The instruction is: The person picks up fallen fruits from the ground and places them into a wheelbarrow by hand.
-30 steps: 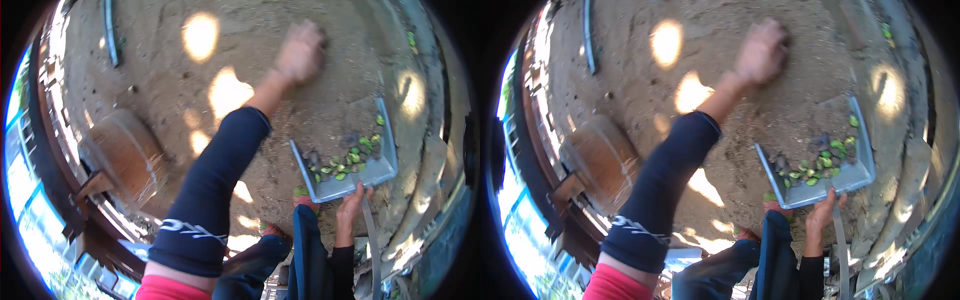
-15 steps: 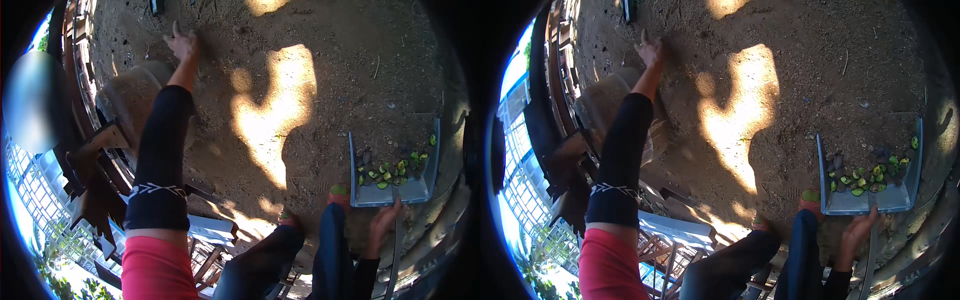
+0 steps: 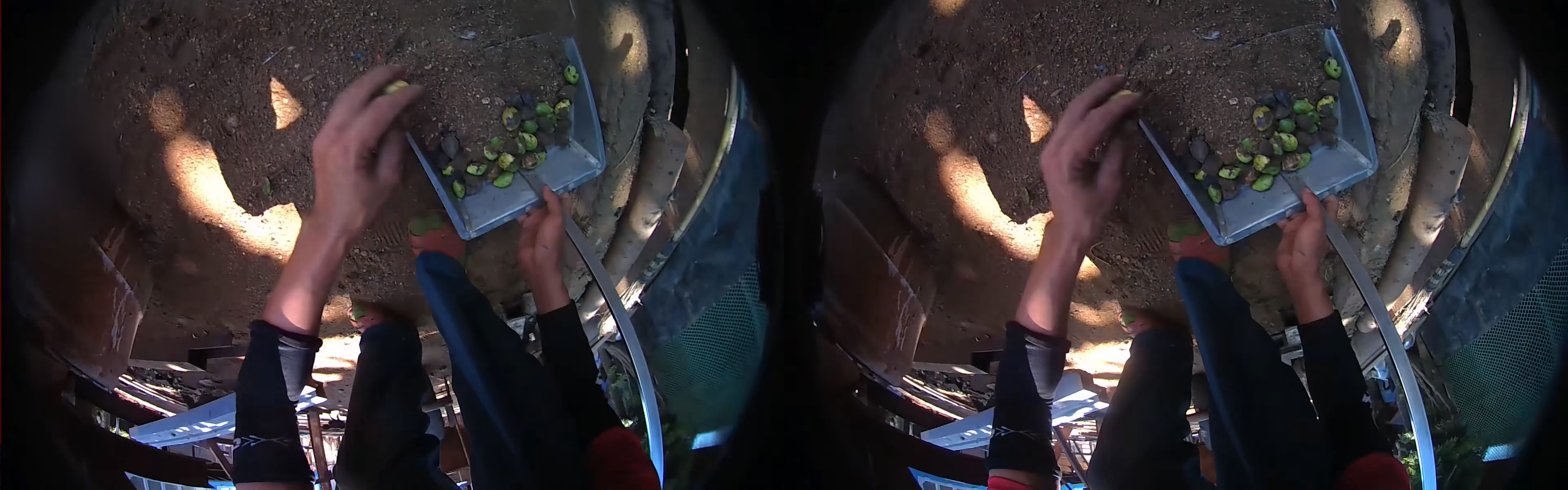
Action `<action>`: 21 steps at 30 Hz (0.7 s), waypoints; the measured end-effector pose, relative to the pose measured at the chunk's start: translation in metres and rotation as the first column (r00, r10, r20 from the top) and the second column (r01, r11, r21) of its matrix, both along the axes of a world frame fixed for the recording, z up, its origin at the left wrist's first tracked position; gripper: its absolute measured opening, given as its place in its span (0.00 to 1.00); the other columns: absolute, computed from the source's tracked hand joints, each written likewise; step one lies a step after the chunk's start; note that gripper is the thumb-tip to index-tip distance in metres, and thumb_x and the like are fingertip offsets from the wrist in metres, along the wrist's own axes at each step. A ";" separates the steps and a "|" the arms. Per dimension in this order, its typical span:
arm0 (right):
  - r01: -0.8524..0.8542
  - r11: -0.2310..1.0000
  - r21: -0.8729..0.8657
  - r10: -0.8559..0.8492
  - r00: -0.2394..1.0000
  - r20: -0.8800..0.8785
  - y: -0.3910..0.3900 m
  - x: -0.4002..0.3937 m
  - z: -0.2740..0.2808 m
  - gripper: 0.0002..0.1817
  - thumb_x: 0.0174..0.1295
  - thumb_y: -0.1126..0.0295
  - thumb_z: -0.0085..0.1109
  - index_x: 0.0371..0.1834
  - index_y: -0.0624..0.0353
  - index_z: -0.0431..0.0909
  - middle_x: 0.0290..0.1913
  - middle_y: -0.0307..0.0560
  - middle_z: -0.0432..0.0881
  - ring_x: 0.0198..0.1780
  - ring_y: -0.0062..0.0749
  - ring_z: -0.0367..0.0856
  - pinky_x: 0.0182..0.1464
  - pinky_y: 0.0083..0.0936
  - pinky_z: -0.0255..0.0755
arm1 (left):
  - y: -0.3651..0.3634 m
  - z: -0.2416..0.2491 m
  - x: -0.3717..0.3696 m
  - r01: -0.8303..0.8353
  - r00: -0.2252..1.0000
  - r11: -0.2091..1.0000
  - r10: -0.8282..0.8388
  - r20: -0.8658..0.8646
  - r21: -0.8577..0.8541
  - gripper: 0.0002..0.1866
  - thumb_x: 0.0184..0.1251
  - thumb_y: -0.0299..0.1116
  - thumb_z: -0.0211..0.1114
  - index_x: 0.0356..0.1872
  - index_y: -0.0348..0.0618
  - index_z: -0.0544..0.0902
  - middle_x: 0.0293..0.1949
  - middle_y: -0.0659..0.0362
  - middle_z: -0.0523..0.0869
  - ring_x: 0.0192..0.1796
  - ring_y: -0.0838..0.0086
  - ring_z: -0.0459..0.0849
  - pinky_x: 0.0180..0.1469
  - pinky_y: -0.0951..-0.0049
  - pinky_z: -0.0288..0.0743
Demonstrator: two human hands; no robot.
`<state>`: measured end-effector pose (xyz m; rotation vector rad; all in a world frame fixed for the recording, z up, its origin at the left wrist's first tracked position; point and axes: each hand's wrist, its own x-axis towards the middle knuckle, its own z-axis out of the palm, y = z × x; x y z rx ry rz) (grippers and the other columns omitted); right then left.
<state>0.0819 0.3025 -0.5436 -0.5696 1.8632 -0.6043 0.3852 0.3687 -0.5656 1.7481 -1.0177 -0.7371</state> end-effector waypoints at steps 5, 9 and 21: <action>0.003 1.000 -0.027 -0.001 0.997 0.077 0.011 -0.014 0.011 0.14 0.65 0.66 0.57 0.52 0.47 0.67 0.48 0.36 0.77 0.47 0.29 0.77 0.41 0.31 0.71 | 0.063 0.087 -0.103 -0.157 0.871 0.948 0.265 -0.414 0.275 0.22 0.62 0.27 0.65 0.59 0.42 0.79 0.63 0.46 0.77 0.65 0.56 0.76 0.69 0.60 0.66; 0.045 0.999 0.006 -0.045 0.976 0.211 0.025 -0.017 0.067 0.14 0.65 0.65 0.57 0.52 0.46 0.67 0.47 0.36 0.77 0.47 0.30 0.76 0.43 0.35 0.71 | 0.222 0.171 -0.129 -0.135 0.623 0.587 0.677 -0.392 0.798 0.25 0.68 0.30 0.61 0.65 0.35 0.72 0.58 0.46 0.81 0.61 0.61 0.79 0.64 0.64 0.70; -0.284 0.953 -0.104 0.302 0.914 0.269 0.003 -0.067 0.373 0.31 0.63 0.67 0.60 0.69 0.53 0.59 0.58 0.45 0.71 0.52 0.30 0.73 0.49 0.33 0.71 | 0.515 0.535 -0.484 0.056 0.480 0.371 0.804 -0.351 0.927 0.20 0.66 0.36 0.59 0.54 0.33 0.81 0.49 0.52 0.88 0.50 0.69 0.83 0.55 0.65 0.76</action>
